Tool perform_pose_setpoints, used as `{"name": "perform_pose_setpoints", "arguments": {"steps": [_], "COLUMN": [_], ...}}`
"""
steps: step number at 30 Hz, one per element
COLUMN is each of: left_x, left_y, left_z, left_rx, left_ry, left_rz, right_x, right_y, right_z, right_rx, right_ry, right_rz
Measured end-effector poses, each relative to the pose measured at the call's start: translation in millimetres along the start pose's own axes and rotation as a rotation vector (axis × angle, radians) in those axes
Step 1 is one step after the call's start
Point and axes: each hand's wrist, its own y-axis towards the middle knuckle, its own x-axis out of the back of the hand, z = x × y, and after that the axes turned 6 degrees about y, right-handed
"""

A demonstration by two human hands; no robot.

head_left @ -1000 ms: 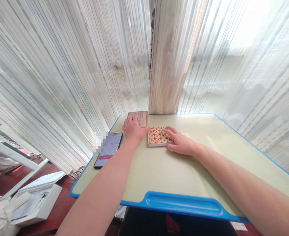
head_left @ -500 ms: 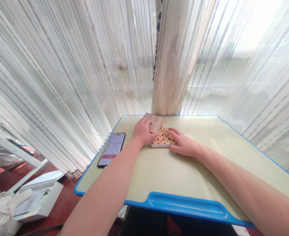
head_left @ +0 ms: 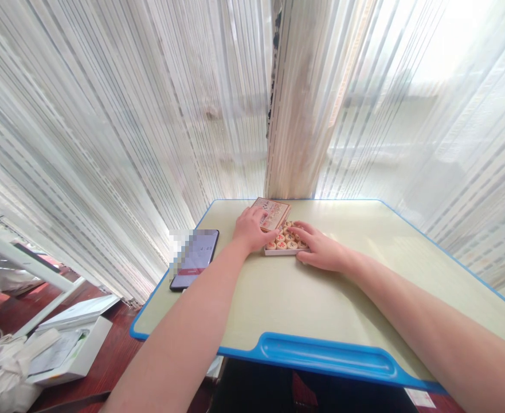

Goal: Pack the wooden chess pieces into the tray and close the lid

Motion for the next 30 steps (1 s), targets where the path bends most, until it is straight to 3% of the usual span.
{"name": "perform_pose_setpoints", "arguments": {"steps": [21,25,30], "left_x": [1.5,3.0,3.7], "left_y": [-0.7,-0.3,-0.7], "left_z": [-2.8,-1.2,-0.7], "left_rx": [-0.055,-0.125,-0.188], "left_ry": [-0.04,-0.147,-0.202], "left_rz": [-0.033,-0.018,0.026], "right_x": [2.4,1.1,4.8], "right_y": [0.2,0.8,1.7], "right_z": [7.2,4.0,5.5], "right_rx": [-0.042,0.003,-0.039], "right_ry": [-0.002,0.062,0.066], "right_rz": [0.013,-0.108,-0.28]}}
